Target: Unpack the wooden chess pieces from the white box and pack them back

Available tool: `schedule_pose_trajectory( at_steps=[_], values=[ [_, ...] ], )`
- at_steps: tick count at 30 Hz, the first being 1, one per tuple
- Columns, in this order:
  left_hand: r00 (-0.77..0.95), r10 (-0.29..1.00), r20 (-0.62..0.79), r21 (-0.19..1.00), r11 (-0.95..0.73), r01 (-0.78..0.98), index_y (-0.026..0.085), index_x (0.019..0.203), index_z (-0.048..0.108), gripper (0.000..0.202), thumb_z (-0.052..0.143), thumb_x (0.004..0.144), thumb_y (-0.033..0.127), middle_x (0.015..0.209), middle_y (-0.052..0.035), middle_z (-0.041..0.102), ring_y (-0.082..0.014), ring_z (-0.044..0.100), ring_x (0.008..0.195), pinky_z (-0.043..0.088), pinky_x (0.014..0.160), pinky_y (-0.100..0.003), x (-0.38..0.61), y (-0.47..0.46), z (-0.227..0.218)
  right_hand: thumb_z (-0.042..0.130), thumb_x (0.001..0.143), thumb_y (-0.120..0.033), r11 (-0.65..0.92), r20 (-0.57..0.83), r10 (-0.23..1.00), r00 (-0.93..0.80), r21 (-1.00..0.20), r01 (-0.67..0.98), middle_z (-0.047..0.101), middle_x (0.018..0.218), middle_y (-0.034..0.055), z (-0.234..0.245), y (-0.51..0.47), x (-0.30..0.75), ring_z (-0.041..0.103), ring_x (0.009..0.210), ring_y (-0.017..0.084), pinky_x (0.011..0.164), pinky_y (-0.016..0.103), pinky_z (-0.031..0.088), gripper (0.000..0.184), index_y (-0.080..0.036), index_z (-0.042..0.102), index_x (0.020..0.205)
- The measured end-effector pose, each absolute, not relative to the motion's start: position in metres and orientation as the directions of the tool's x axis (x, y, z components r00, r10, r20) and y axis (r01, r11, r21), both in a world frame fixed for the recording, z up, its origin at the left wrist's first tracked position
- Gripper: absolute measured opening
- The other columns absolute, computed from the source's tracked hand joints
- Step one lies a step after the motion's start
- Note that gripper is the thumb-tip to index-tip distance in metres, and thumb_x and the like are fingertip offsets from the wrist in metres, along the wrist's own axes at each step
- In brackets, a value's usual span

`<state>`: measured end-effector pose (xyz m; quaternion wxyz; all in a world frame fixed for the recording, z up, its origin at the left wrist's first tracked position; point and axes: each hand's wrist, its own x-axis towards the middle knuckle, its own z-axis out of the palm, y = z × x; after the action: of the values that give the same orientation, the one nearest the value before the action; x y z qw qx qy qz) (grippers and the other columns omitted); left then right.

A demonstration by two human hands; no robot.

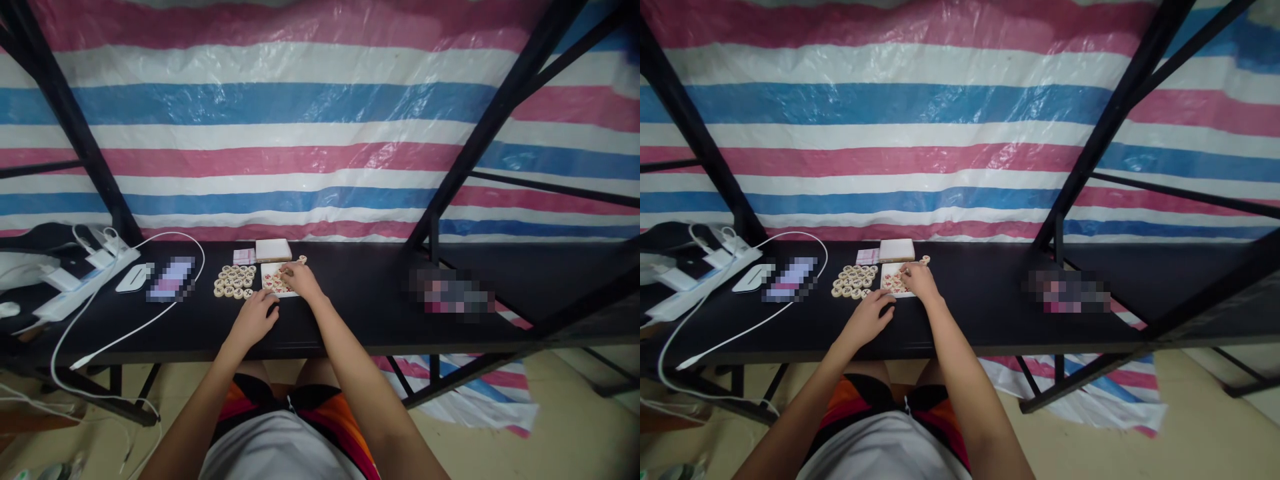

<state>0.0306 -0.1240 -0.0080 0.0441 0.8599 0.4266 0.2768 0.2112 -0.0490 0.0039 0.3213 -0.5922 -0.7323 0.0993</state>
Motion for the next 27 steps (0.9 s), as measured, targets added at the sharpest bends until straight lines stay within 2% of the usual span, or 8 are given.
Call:
schedule_pose_trajectory(
  at_steps=[10, 17, 21, 24, 27],
  values=[
    [0.478, 0.756, 0.447, 0.317, -0.633, 0.706, 0.020, 0.102, 0.065, 0.020, 0.051, 0.088, 0.021, 0.114, -0.0079, 0.059, -0.0228, 0.056, 0.103, 0.046, 0.094, -0.040, 0.031, -0.124, -0.009, 0.054, 0.083, -0.019, 0.304, 0.380, 0.913, -0.145, -0.401, 0.864, 0.070, 0.097, 0.0047, 0.014, -0.046, 0.209, 0.061, 0.090, 0.017, 0.082, 0.025, 0.041, 0.018, -0.020, 0.069, 0.093],
    [0.480, 0.763, 0.432, 0.320, -0.627, 0.710, 0.019, 0.102, 0.065, 0.020, 0.051, 0.087, 0.020, 0.113, -0.0084, 0.060, -0.0236, 0.057, 0.103, 0.046, 0.094, -0.041, 0.031, -0.125, -0.007, 0.050, 0.087, -0.017, 0.418, 0.370, 0.874, -0.316, -0.239, 0.876, 0.068, 0.105, 0.0090, 0.013, -0.041, 0.203, 0.058, 0.098, 0.020, 0.091, 0.031, 0.039, 0.024, -0.017, 0.069, 0.101],
    [0.479, 0.758, 0.443, 0.309, -0.631, 0.712, 0.019, 0.102, 0.065, 0.020, 0.052, 0.087, 0.021, 0.115, -0.0088, 0.059, -0.0243, 0.056, 0.105, 0.046, 0.095, -0.041, 0.031, -0.124, -0.007, 0.047, 0.087, -0.013, 0.497, 0.387, 0.836, -0.388, -0.236, 0.835, 0.067, 0.109, 0.0093, 0.015, -0.044, 0.200, 0.056, 0.104, 0.019, 0.096, 0.031, 0.037, 0.029, -0.016, 0.068, 0.107],
    [0.476, 0.765, 0.433, 0.304, -0.621, 0.722, 0.018, 0.101, 0.066, 0.020, 0.052, 0.087, 0.021, 0.113, -0.0086, 0.060, -0.0243, 0.056, 0.104, 0.046, 0.094, -0.041, 0.031, -0.125, -0.005, 0.049, 0.087, -0.018, 0.610, 0.369, 0.775, -0.513, -0.224, 0.760, 0.066, 0.114, 0.0084, 0.019, -0.048, 0.194, 0.055, 0.110, 0.019, 0.098, 0.031, 0.035, 0.029, -0.017, 0.067, 0.110],
    [0.480, 0.768, 0.424, 0.302, -0.619, 0.725, 0.019, 0.101, 0.066, 0.020, 0.051, 0.087, 0.021, 0.110, -0.0084, 0.061, -0.0239, 0.057, 0.102, 0.047, 0.093, -0.041, 0.031, -0.126, -0.004, 0.048, 0.089, -0.024, 0.634, 0.318, 0.765, -0.560, -0.212, 0.744, 0.067, 0.113, 0.0074, 0.023, -0.053, 0.189, 0.055, 0.110, 0.020, 0.098, 0.033, 0.035, 0.029, -0.019, 0.067, 0.110]
  ],
)
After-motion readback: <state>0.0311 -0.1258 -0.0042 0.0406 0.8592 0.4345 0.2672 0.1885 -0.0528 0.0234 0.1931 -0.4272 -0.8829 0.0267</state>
